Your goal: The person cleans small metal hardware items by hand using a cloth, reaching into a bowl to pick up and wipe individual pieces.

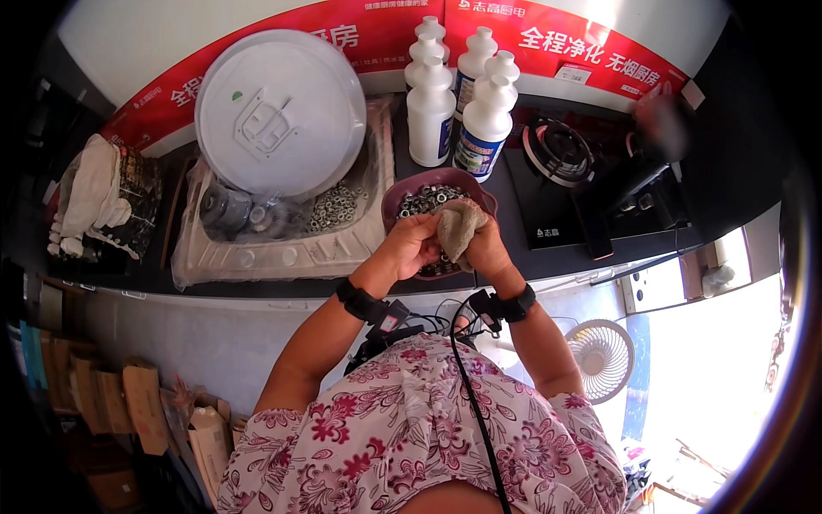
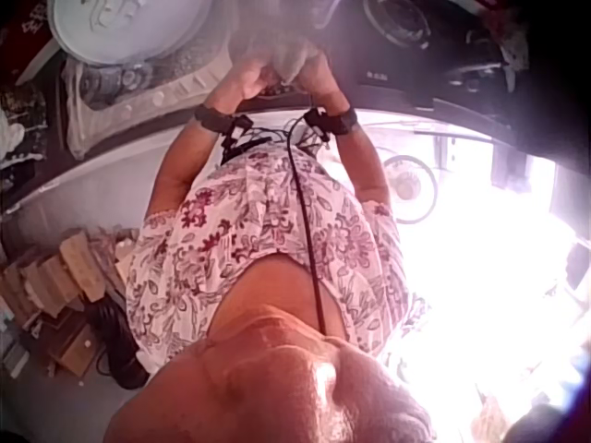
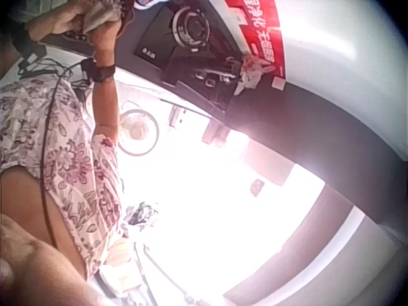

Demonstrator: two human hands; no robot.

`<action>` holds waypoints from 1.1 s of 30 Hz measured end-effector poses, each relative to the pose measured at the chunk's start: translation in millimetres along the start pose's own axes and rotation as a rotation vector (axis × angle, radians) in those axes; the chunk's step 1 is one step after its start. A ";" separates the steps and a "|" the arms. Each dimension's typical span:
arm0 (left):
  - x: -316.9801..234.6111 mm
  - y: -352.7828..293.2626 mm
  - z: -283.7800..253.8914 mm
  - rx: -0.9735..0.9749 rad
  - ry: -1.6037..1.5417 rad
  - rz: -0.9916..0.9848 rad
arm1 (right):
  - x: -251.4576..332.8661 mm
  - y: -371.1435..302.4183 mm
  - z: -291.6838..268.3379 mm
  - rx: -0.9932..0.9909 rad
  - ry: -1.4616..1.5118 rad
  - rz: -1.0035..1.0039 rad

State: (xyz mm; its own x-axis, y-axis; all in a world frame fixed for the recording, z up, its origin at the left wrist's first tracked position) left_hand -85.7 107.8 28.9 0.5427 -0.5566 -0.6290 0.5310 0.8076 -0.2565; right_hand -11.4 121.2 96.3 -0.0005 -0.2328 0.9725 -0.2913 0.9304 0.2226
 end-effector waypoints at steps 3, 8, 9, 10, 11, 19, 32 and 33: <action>0.2 0.7 -7.0 -0.078 0.009 0.017 | -3.7 -0.5 -0.7 -0.007 0.023 0.010; 1.5 1.3 -2.6 0.077 -0.034 -0.003 | -16.9 -0.8 -0.7 -0.006 0.083 0.090; 2.5 1.3 -3.1 0.077 -0.033 -0.004 | -16.4 -1.0 -0.2 -0.006 0.083 0.090; 1.7 -0.1 -1.5 0.074 -0.027 0.004 | -9.5 -0.6 -0.2 -0.022 0.067 0.048; 1.1 -1.0 -0.5 0.071 -0.020 0.011 | -3.8 -0.6 -1.1 -0.039 0.051 0.006; -2.2 -2.0 -0.1 0.039 -0.052 0.039 | -6.4 1.3 3.0 0.031 0.041 0.009; -1.8 -1.0 0.6 0.104 -0.037 0.049 | -16.7 0.5 -1.6 -0.004 -0.044 0.082; -0.7 -0.7 -0.7 0.104 -0.037 0.050 | -15.9 0.6 -1.5 -0.003 -0.044 0.081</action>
State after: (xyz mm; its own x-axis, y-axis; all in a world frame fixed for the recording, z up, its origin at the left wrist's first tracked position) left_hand -86.9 107.8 28.9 0.5927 -0.5248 -0.6110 0.5665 0.8109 -0.1469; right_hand -10.2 125.8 81.1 -0.0663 -0.1690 0.9834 -0.2854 0.9476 0.1436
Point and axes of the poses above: each hand's wrist, its own y-axis towards the middle knuckle, its own z-axis out of the palm, x = y × z, the point moved 10 cm from there along y, towards the middle knuckle, and after that the axes turned 1 degree about x, right-handed, at the moved point
